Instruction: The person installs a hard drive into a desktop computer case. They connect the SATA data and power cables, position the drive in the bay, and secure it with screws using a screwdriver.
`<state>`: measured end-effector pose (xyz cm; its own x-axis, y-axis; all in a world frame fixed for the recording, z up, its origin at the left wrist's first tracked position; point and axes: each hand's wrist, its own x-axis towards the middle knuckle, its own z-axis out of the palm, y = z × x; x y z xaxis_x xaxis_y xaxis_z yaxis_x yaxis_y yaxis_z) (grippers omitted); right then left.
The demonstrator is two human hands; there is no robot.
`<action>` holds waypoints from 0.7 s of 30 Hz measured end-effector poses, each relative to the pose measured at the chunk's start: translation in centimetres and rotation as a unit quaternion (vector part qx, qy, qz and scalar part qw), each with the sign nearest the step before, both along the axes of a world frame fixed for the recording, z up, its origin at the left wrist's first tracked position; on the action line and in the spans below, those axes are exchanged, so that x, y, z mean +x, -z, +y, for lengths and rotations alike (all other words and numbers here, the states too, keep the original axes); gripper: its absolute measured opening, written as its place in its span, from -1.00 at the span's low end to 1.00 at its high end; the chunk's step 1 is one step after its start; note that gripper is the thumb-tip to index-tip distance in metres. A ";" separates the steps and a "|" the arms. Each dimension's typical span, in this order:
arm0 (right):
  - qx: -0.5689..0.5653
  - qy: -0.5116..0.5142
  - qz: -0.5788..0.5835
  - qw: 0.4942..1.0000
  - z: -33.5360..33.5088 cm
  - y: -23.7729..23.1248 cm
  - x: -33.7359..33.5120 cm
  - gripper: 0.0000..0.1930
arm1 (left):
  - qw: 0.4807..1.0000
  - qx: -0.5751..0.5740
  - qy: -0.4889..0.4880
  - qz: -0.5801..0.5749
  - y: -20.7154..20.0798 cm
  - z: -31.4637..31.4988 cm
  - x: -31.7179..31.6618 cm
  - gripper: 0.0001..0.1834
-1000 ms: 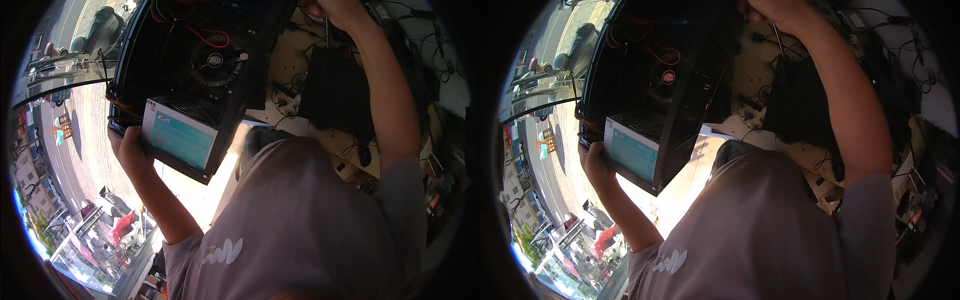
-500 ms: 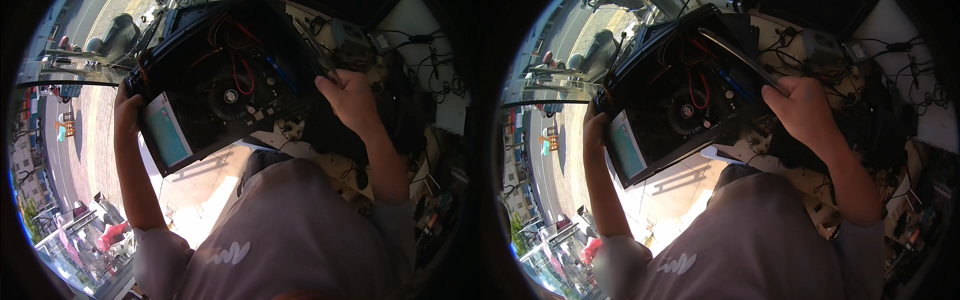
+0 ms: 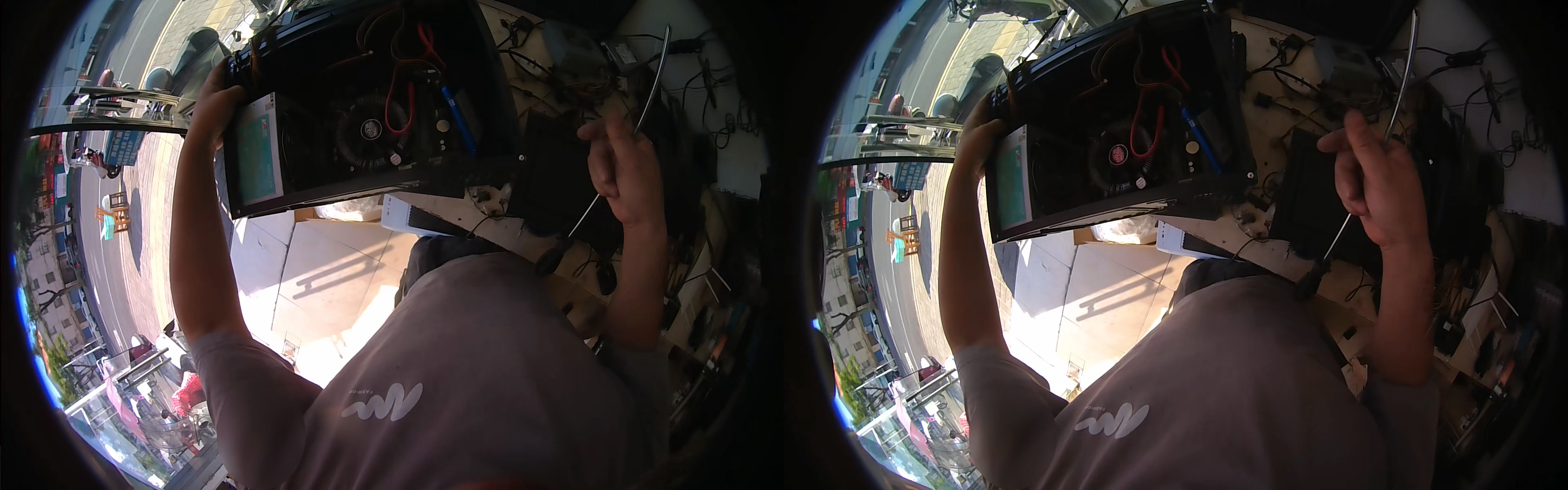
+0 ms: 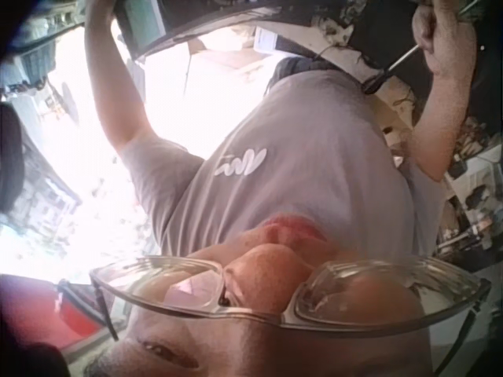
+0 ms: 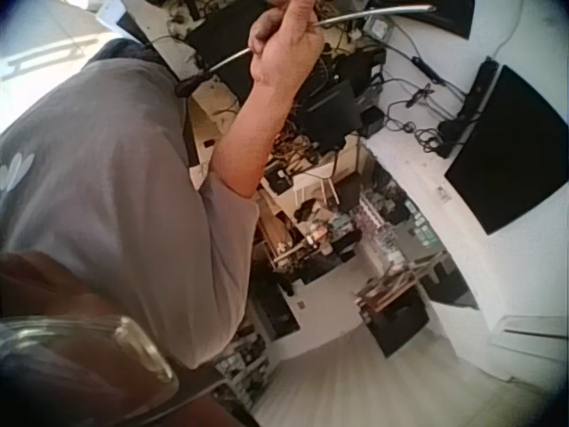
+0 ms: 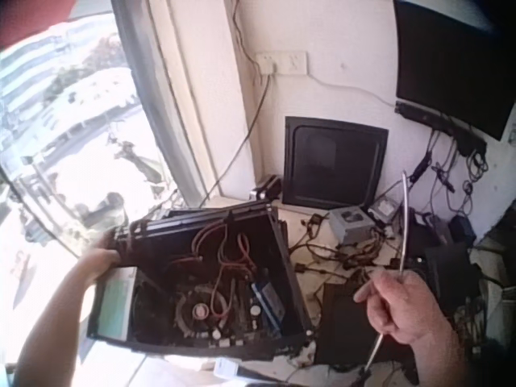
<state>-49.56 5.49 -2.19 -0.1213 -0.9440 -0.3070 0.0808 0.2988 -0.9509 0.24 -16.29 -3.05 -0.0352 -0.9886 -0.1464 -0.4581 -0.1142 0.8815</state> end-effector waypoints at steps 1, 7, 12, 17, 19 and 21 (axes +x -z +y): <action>0.010 0.008 -0.064 0.998 0.3 0.5 -1.7 -0.45 | 1.000 0.003 -0.006 -0.016 -0.2 0.4 -0.5 -0.18; 0.106 0.092 -0.217 0.966 5.4 6.1 -0.1 -0.57 | 1.000 0.008 -0.014 -0.017 -1.2 1.8 -1.0 -0.20; 0.150 0.058 -0.239 0.958 8.4 8.3 2.7 -0.58 | 0.999 -0.010 -0.022 0.034 -1.7 2.7 0.1 -0.23; 0.189 0.015 -0.158 0.969 10.4 9.4 2.1 -0.59 | 0.977 -0.186 -0.097 -0.024 -4.3 8.1 0.2 -0.43; 0.200 0.025 -0.091 0.975 10.5 9.8 0.3 -0.61 | 0.938 -0.312 -0.129 -0.079 -5.9 13.4 -1.9 -0.65; 0.224 0.031 0.030 0.974 11.3 9.8 -0.6 -0.67 | 0.930 -0.359 0.054 -0.058 -5.7 19.9 -2.9 -0.73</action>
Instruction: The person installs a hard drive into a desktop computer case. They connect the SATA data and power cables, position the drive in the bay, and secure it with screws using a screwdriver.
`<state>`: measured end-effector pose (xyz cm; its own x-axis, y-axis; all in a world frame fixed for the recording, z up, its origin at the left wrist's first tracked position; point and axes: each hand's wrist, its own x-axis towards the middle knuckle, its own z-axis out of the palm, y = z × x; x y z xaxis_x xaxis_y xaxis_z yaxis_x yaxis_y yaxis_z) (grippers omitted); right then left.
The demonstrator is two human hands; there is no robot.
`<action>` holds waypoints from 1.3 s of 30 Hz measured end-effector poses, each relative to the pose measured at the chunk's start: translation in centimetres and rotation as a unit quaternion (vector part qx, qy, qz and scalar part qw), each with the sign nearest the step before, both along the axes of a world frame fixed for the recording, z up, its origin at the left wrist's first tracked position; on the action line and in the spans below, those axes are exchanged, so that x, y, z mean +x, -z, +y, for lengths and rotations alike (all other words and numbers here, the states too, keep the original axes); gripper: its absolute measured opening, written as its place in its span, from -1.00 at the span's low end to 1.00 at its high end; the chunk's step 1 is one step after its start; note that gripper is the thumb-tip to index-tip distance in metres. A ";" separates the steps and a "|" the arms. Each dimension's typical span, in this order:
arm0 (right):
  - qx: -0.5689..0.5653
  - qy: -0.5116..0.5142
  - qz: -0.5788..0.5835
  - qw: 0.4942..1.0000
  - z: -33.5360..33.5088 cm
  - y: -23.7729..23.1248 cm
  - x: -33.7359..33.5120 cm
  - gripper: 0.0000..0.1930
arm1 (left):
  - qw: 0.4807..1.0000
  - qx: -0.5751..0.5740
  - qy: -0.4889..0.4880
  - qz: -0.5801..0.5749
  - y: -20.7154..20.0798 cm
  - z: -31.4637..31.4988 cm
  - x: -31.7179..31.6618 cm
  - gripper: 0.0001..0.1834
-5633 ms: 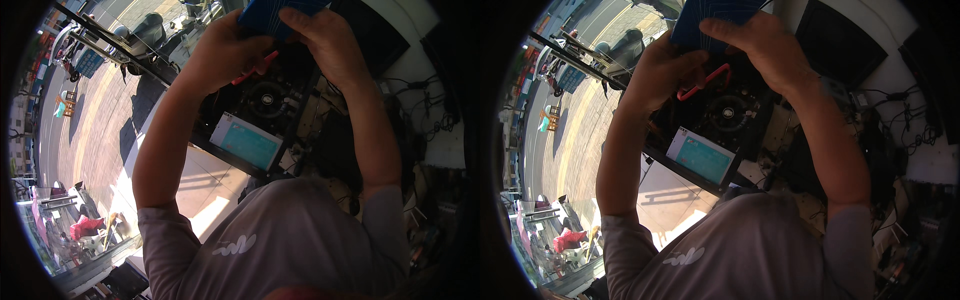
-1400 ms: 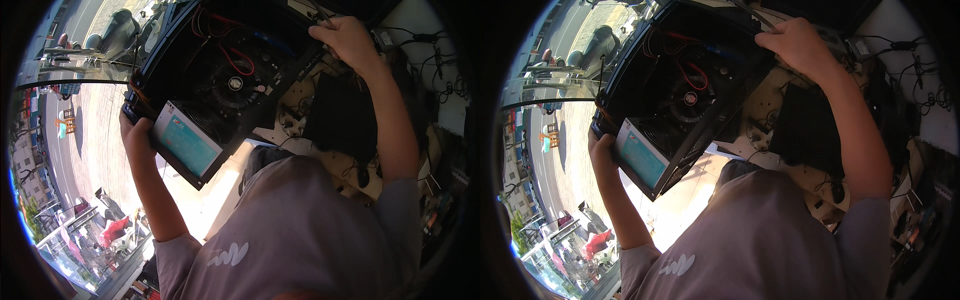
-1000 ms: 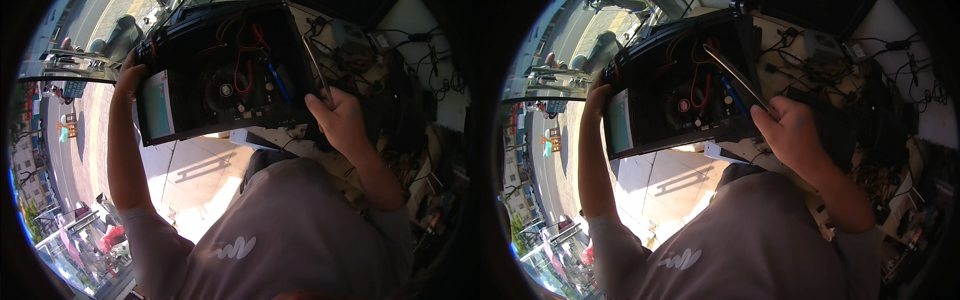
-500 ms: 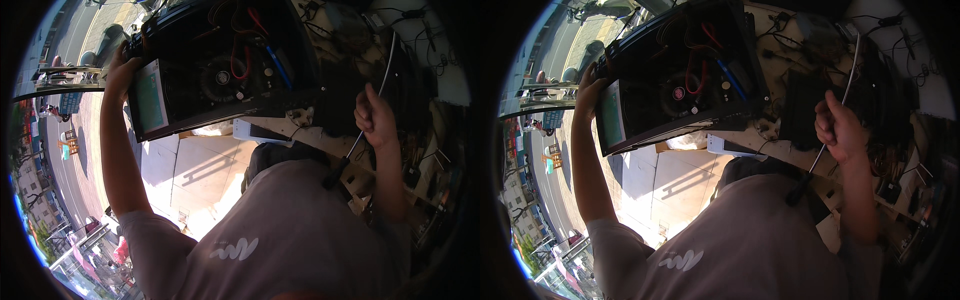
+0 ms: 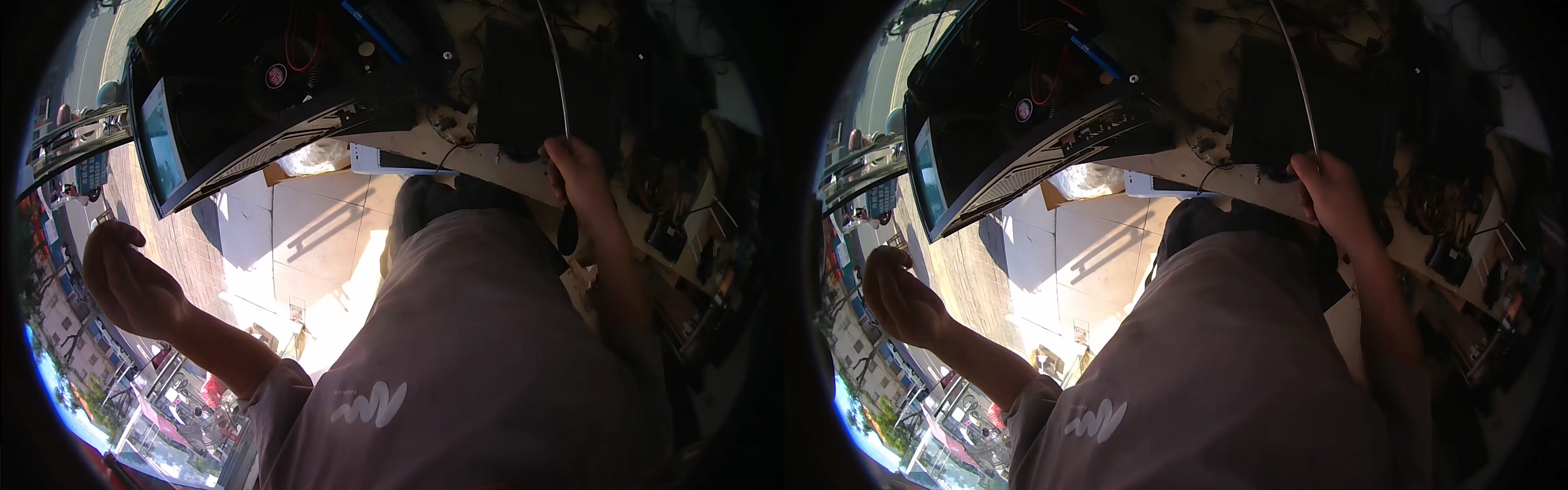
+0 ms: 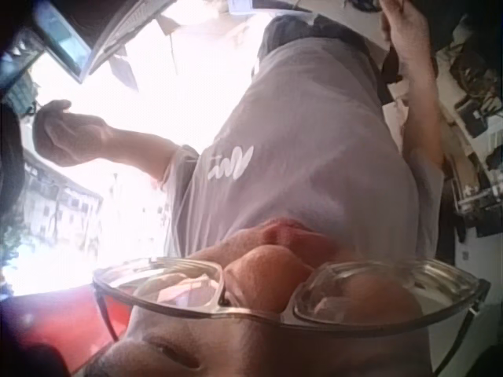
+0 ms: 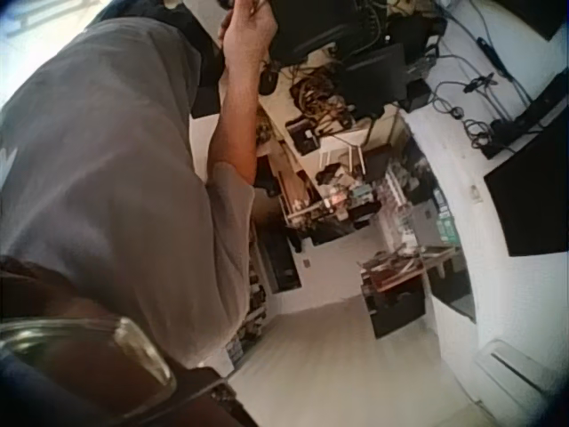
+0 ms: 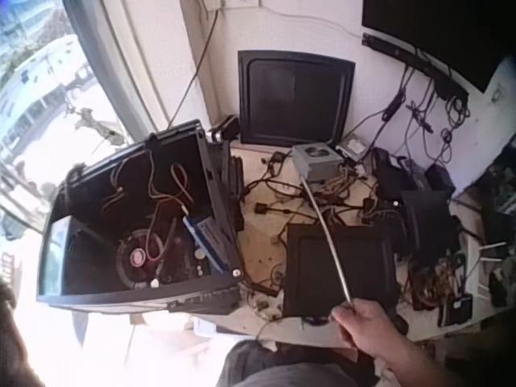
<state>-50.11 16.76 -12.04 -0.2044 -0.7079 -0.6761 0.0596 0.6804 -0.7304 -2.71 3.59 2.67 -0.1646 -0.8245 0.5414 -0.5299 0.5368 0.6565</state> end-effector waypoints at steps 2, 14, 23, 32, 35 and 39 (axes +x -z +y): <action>0.011 -0.063 0.079 0.995 2.2 2.7 -2.1 -0.68 | 0.973 0.143 0.142 0.111 3.8 6.0 -6.1 -0.76; 0.061 -0.086 0.052 0.993 6.9 6.1 -5.1 -0.72 | 0.862 0.453 -0.183 -0.132 32.2 7.6 -28.0 -0.50; 0.007 -0.088 0.020 0.996 6.2 7.1 -5.1 -0.78 | 0.857 0.459 -0.205 -0.107 35.3 6.4 -28.4 -0.59; 0.002 -0.155 0.019 0.988 2.6 6.1 -3.6 -0.75 | 0.878 0.418 -0.229 -0.049 36.3 7.4 -28.3 -0.76; 0.005 -0.143 -0.009 0.990 1.6 6.1 -3.4 -0.76 | 0.871 0.436 -0.224 -0.034 34.9 8.0 -28.6 -0.75; -0.011 -0.148 -0.011 0.989 0.9 6.8 -3.6 -0.77 | 0.896 0.386 -0.219 -0.019 34.1 8.7 -28.3 -0.66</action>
